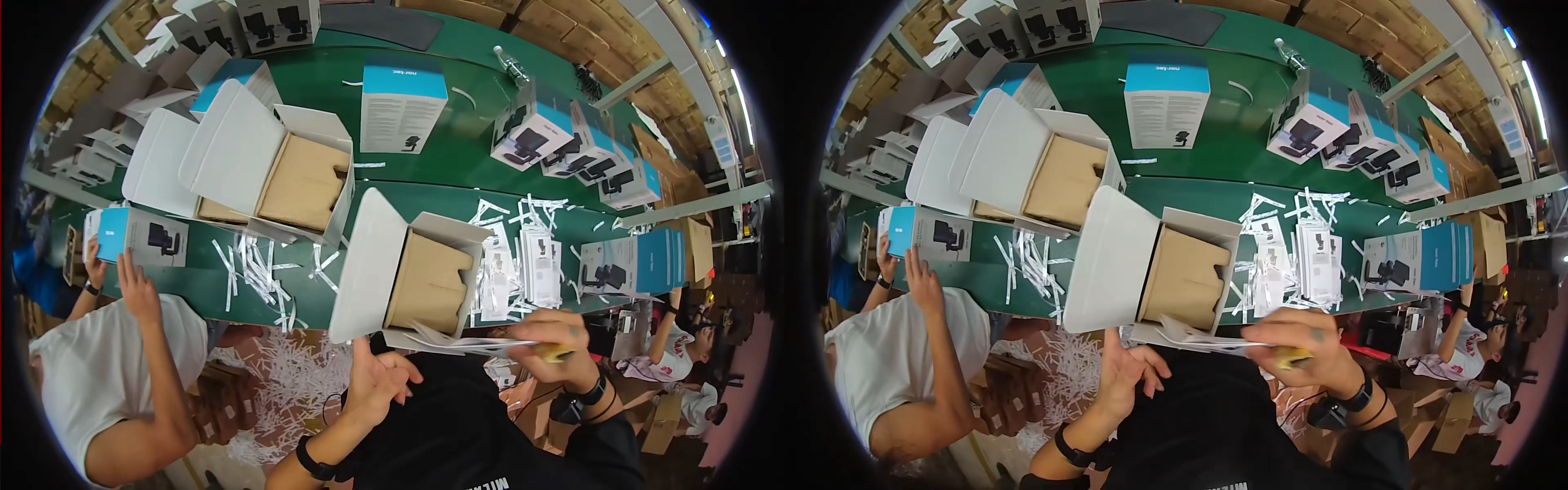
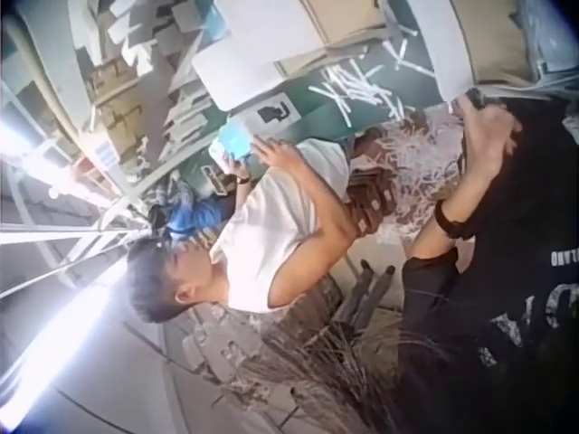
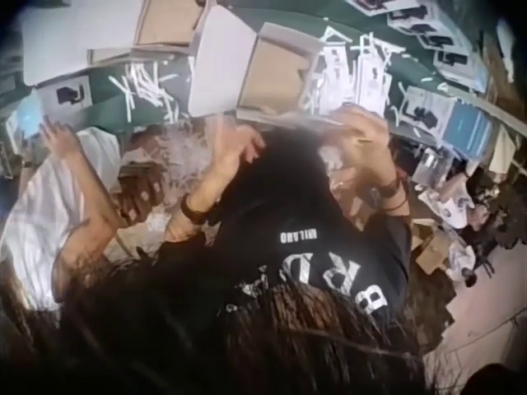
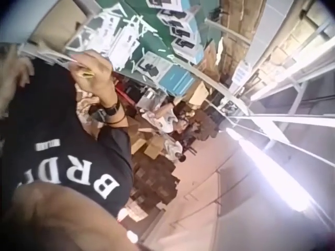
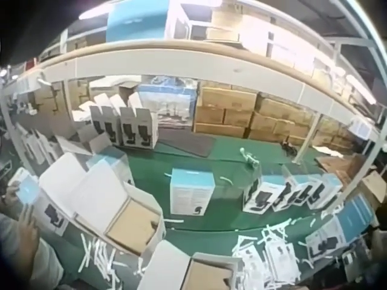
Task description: The person removes a small blue box from a larger white box, cuts its tape with a utility knife, and places a manual inside the white box. They then return the blue box to the white box and close the lid, repeating the process.
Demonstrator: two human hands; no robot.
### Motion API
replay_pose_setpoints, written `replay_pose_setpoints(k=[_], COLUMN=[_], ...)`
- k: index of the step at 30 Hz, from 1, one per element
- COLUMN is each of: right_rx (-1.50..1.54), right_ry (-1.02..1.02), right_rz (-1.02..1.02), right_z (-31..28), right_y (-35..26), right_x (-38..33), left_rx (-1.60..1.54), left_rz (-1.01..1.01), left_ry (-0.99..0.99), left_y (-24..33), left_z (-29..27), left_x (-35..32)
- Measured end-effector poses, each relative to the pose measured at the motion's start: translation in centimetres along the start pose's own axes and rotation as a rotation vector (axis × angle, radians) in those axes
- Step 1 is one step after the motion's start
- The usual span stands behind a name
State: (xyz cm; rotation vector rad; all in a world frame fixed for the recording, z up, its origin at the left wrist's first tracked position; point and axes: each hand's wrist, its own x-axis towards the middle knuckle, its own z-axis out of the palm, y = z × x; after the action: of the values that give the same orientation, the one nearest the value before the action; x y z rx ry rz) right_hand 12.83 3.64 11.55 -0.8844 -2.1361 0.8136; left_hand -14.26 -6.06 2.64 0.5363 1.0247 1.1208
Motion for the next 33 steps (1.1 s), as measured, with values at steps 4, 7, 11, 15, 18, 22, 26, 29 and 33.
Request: replay_pose_setpoints(k=[4,7,11,15,18,22,26,29,33], right_rx=[0.008,0.047,0.382,0.206,0.049,-0.160,-0.316,-0.011,0.163], right_ry=[-0.144,-0.069,0.043,-0.226,-0.382,-0.645,-0.630,-0.268,0.334], right_rz=[-0.048,-0.055,0.046,-0.021,-0.061,-0.005,0.027,0.042,0.560], right_z=[-0.5,-0.9,0.6,-1.0,-1.1,1.5,5.7,5.0,1.1], right_y=[0.4,0.9,2.5,3.8,3.8,0.0,0.1,1.5,6.9], right_x=[2.6,2.2,-0.8,-2.0,-0.9,3.2,4.1,4.2,-0.1], left_rx=[0.029,0.010,-0.096,-0.048,0.025,0.085,0.146,0.343,0.608], left_rz=[-0.116,-0.135,-0.029,0.065,0.067,0.189,0.210,0.297,0.588], left_ry=[0.056,0.132,0.348,0.400,0.459,0.403,0.429,0.464,0.424], left_y=[1.4,1.4,1.8,1.2,1.5,1.7,4.0,4.0,1.2], left_z=[2.5,3.7,4.4,3.7,3.8,3.7,3.5,-0.4,0.3], left_x=[0.6,0.2,-0.3,-0.8,-0.9,-0.8,0.9,1.6,3.4])
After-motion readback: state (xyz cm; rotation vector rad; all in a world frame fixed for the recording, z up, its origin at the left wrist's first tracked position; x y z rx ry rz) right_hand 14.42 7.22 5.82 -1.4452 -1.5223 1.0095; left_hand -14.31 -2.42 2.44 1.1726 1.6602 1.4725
